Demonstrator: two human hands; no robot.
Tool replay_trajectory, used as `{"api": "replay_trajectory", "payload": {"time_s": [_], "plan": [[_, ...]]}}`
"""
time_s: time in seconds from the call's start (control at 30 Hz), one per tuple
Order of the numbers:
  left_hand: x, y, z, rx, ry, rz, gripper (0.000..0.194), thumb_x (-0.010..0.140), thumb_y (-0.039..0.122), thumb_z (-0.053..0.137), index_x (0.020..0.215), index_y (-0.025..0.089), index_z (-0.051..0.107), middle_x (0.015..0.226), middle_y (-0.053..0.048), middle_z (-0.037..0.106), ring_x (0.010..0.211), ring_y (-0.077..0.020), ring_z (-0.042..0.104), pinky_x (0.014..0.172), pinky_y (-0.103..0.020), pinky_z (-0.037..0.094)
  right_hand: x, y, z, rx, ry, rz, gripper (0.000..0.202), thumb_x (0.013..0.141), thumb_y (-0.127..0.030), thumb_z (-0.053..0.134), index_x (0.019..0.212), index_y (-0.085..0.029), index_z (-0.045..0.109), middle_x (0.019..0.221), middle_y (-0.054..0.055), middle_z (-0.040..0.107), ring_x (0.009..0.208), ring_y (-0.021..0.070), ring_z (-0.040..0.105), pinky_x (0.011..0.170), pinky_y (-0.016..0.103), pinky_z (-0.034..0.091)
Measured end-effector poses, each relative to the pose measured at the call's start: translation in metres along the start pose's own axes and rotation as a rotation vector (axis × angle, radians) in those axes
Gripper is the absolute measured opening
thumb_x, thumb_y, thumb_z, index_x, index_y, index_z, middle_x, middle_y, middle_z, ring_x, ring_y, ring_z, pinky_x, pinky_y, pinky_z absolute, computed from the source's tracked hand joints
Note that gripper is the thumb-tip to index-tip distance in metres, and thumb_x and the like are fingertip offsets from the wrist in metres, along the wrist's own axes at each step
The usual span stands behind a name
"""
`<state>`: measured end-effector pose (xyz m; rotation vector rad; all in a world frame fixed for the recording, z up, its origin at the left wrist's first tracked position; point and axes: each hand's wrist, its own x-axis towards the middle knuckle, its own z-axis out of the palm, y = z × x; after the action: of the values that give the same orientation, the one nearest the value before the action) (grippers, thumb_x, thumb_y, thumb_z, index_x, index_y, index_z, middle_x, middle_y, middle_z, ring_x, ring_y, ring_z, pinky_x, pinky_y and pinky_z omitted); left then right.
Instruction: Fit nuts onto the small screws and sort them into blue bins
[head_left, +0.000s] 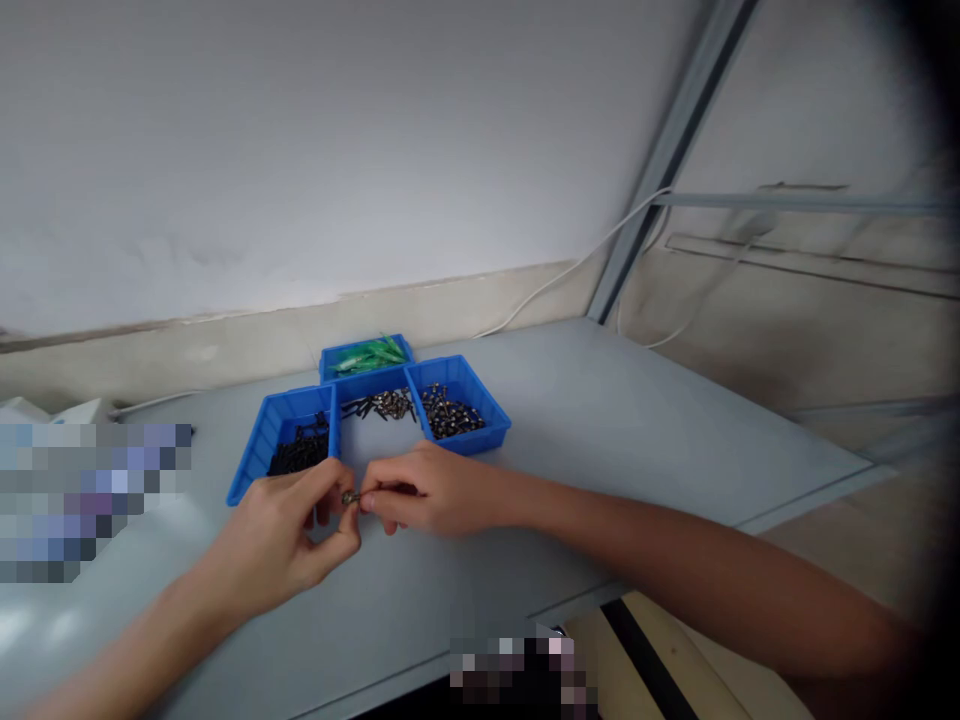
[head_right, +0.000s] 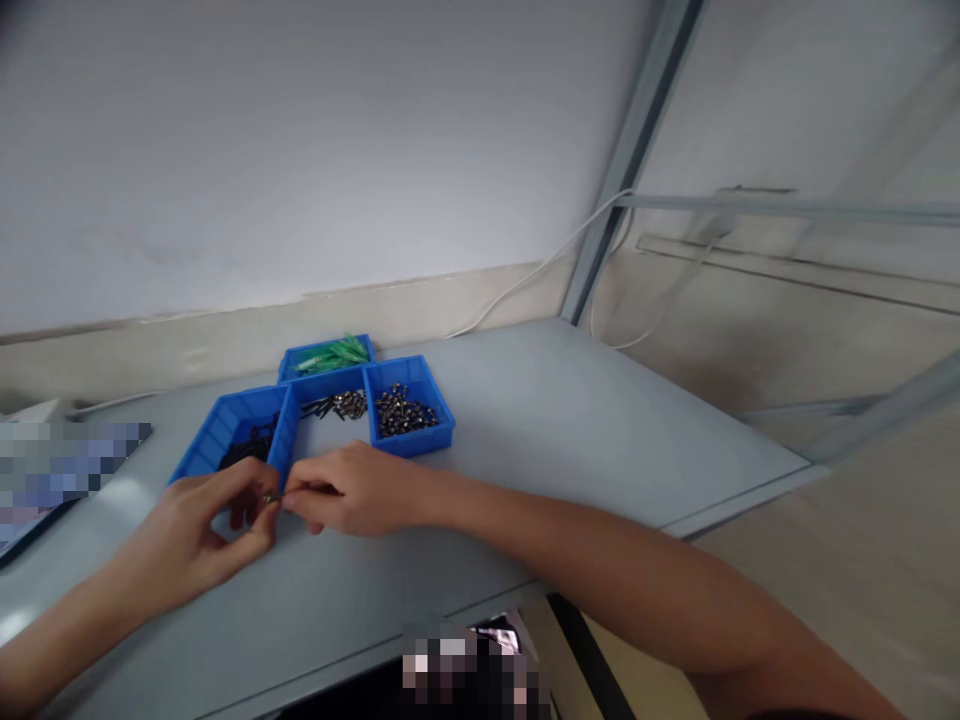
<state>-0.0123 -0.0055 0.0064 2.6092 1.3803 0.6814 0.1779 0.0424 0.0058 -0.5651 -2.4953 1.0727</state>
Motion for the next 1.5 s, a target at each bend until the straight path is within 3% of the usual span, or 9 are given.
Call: {"api": "replay_trajectory", "payload": {"time_s": [0.2,0.63,1.13,1.37,1.5], "plan": [[-0.0011,0.0002,-0.0004,-0.035,-0.011,0.039,0.007,0.078,0.022,0.044,0.073,0.019,0.047,0.056,0.005,0.050,0.048,-0.0074,0.047,0.047,-0.018,0.041,0.0000,-0.0031,-0.0026,0.287,-0.067,0.077,0.016,0.087,-0.025,0.042,0.077,-0.015,0.052,0.065,-0.002,0.056,0.058,0.0067,0.051,0.055,0.019,0.039],[-0.0016,0.0004,-0.0003,-0.023,0.074,0.125,0.002,0.079,0.021,0.048,0.080,0.018,0.047,0.066,0.003,0.053,0.054,-0.0084,0.049,0.050,-0.020,0.042,0.0042,-0.0031,-0.0030,0.566,-0.094,0.163,0.014,0.082,-0.019,0.047,0.069,-0.015,0.049,0.057,-0.004,0.052,0.052,0.0062,0.048,0.053,0.020,0.040],[-0.0023,-0.0001,0.0043,0.077,0.103,0.151,0.003,0.080,0.021,0.047,0.079,0.018,0.047,0.067,0.003,0.052,0.055,-0.0083,0.048,0.051,-0.020,0.039,0.0023,0.0010,-0.0015,0.402,-0.029,0.151,0.015,0.082,-0.022,0.047,0.069,-0.016,0.051,0.059,-0.003,0.053,0.055,0.0073,0.049,0.054,0.020,0.039],[-0.0021,-0.0022,0.0074,0.075,0.101,0.128,0.004,0.081,0.021,0.047,0.080,0.018,0.049,0.067,0.003,0.051,0.056,-0.0083,0.048,0.053,-0.020,0.040,0.0008,-0.0014,-0.0022,0.165,0.026,0.109,0.016,0.082,-0.021,0.045,0.068,-0.017,0.051,0.061,-0.003,0.054,0.053,0.0069,0.045,0.050,0.020,0.032],[-0.0015,-0.0029,0.0081,0.117,0.113,0.129,0.006,0.081,0.023,0.047,0.079,0.018,0.050,0.059,0.005,0.045,0.050,-0.0073,0.044,0.048,-0.019,0.036,-0.0013,0.0001,0.0013,-0.045,0.086,0.012,0.014,0.081,-0.016,0.045,0.068,-0.017,0.049,0.058,-0.004,0.050,0.051,0.0067,0.042,0.051,0.020,0.029]]}}
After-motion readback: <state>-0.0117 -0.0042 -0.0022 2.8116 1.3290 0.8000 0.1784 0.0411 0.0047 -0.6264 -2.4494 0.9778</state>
